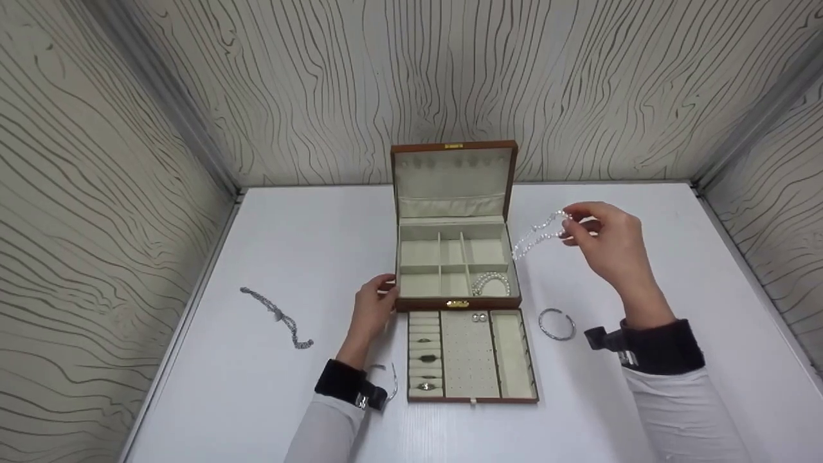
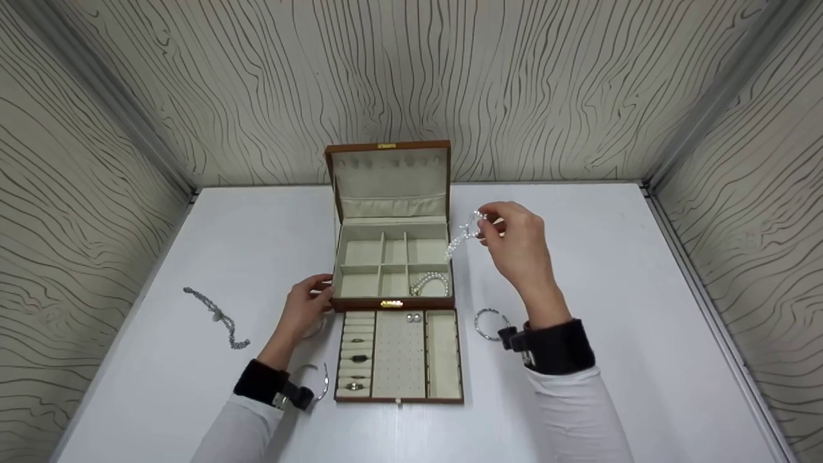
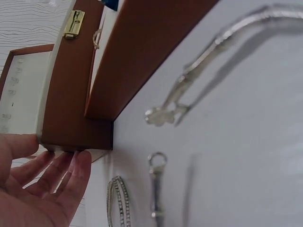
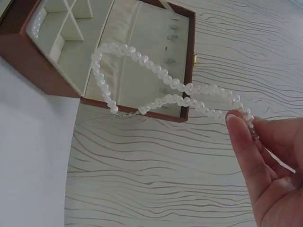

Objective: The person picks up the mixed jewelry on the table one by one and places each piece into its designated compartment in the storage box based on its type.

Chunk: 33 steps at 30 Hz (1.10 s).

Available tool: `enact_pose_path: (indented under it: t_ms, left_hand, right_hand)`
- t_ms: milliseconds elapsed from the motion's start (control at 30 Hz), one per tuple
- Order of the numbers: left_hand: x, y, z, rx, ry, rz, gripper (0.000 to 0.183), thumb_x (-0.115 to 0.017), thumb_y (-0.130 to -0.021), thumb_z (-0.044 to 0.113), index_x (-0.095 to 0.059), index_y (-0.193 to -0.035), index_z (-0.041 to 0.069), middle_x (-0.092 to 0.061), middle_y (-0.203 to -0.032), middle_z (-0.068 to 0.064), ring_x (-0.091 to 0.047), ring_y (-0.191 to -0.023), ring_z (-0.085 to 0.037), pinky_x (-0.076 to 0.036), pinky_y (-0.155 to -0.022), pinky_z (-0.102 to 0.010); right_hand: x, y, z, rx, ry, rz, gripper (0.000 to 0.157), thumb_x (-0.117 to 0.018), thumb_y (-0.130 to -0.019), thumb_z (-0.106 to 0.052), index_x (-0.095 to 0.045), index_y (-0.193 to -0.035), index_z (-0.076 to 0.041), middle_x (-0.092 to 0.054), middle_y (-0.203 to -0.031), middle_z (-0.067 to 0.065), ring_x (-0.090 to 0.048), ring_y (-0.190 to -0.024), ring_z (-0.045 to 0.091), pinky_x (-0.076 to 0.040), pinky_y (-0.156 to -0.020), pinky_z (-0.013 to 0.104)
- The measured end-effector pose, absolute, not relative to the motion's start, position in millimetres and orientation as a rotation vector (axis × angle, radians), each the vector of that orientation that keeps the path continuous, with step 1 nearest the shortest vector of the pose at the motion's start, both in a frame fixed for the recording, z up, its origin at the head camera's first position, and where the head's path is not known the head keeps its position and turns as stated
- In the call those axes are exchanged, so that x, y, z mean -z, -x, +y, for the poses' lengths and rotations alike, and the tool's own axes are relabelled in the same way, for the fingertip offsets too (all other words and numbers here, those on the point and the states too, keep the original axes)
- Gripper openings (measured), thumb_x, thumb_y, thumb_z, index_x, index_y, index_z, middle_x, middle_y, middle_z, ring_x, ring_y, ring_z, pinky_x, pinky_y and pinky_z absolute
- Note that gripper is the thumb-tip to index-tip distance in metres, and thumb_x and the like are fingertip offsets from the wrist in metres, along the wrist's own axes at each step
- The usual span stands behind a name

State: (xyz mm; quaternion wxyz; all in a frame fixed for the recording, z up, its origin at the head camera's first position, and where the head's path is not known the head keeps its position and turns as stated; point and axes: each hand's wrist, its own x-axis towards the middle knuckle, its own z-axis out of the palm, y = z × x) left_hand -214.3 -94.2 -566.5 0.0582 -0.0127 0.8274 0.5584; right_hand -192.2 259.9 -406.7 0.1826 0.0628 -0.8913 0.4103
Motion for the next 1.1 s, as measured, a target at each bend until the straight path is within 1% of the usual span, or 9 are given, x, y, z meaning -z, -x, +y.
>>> enact_pose_path:
  t_ms: [133,233,300,467,567,733,833,967,1100]
  left_hand:
    - [565.6,214.2,-93.8,-1.696,0.046,2.498,0.033,-0.058,-0.098,0.009,-0.059,-0.129,-0.001,-0.065,-0.11,-0.014,-0.065,-0.089,-0.021,-0.057,-0.071,-0.031]
    - [565.7,213.8,-93.4,-1.699,0.049,2.495,0.033,-0.058,-0.098,0.01,-0.059,-0.129,-0.001,-0.064,-0.11,-0.014,-0.065,-0.09,-0.022,-0.057,-0.072,-0.031]
    - [565.8,213.8,-93.2,-1.695,0.048,2.497,0.033,-0.058,-0.098,0.01,-0.059,-0.129,0.0,-0.064,-0.111,-0.014,-0.064,-0.092,-0.022,-0.057,-0.072,-0.03]
    - [565.6,214.9,-93.1,-1.683,0.043,2.51,0.033,-0.058,-0.097,0.008,-0.059,-0.129,0.0,-0.064,-0.11,-0.012,-0.064,-0.093,-0.021,-0.056,-0.073,-0.03]
    - [564.9,215.4,-93.5,-1.679,0.048,2.506,0.033,-0.058,-0.097,0.008,-0.059,-0.129,0.0,-0.064,-0.11,-0.013,-0.065,-0.091,-0.02,-0.056,-0.074,-0.031]
    - [564.8,216.9,-93.6,-1.653,0.061,2.503,0.034,-0.058,-0.098,0.01,-0.058,-0.131,0.001,-0.064,-0.112,-0.012,-0.064,-0.092,-0.02,-0.056,-0.073,-0.03]
    - [564.3,217.3,-93.7,-1.649,0.067,2.495,0.033,-0.058,-0.098,0.011,-0.059,-0.13,0.002,-0.064,-0.112,-0.012,-0.064,-0.093,-0.02,-0.056,-0.074,-0.031]
    - [563.9,216.4,-94.3,-1.654,0.075,2.492,0.032,-0.058,-0.098,0.01,-0.059,-0.129,0.003,-0.065,-0.111,-0.012,-0.064,-0.09,-0.02,-0.056,-0.073,-0.032]
    - [564.6,215.5,-94.1,-1.65,0.076,2.497,0.032,-0.058,-0.098,0.01,-0.059,-0.13,0.002,-0.065,-0.111,-0.012,-0.064,-0.088,-0.019,-0.056,-0.072,-0.031]
  right_hand:
    - [400.5,204.9,250.2,-1.215,-0.172,-2.495,0.021,-0.063,-0.092,0.005,-0.065,-0.112,0.008,-0.063,-0.098,0.017,-0.068,-0.076,0.009,-0.055,-0.065,0.017]
    - [401.3,216.3,244.2,-1.279,-0.173,-2.495,0.02,-0.062,-0.092,0.004,-0.065,-0.112,0.009,-0.063,-0.098,0.017,-0.067,-0.075,0.006,-0.056,-0.065,0.019]
    - [404.3,223.5,240.9,-1.314,-0.168,-2.51,0.02,-0.062,-0.093,0.003,-0.065,-0.113,0.008,-0.062,-0.099,0.017,-0.067,-0.075,0.007,-0.056,-0.065,0.019]
    - [418.2,239.4,233.6,-1.424,-0.149,-2.543,0.021,-0.06,-0.094,0.003,-0.064,-0.113,0.009,-0.061,-0.1,0.018,-0.071,-0.08,0.022,-0.057,-0.067,0.022]
    - [430.3,247.0,229.4,-1.5,-0.13,-2.566,0.021,-0.059,-0.094,0.004,-0.063,-0.114,0.01,-0.06,-0.1,0.02,-0.071,-0.083,0.028,-0.057,-0.068,0.023]
    - [454.4,256.3,223.5,-1.548,-0.085,-2.612,0.023,-0.058,-0.093,0.006,-0.062,-0.115,0.012,-0.059,-0.101,0.021,-0.071,-0.083,0.026,-0.057,-0.07,0.023]
    - [466.1,260.3,219.3,-1.545,-0.064,-2.606,0.021,-0.058,-0.094,0.005,-0.062,-0.114,0.011,-0.059,-0.101,0.02,-0.07,-0.084,0.026,-0.057,-0.069,0.022]
    - [482.0,264.3,213.4,-1.456,-0.079,-2.557,0.018,-0.06,-0.093,0.006,-0.064,-0.111,0.008,-0.062,-0.102,0.02,-0.07,-0.084,0.03,-0.057,-0.067,0.022]
    - [502.8,265.8,211.9,-1.272,-0.144,-2.571,0.017,-0.06,-0.091,0.008,-0.066,-0.108,0.007,-0.064,-0.104,0.02,-0.069,-0.085,0.033,-0.058,-0.068,0.028]
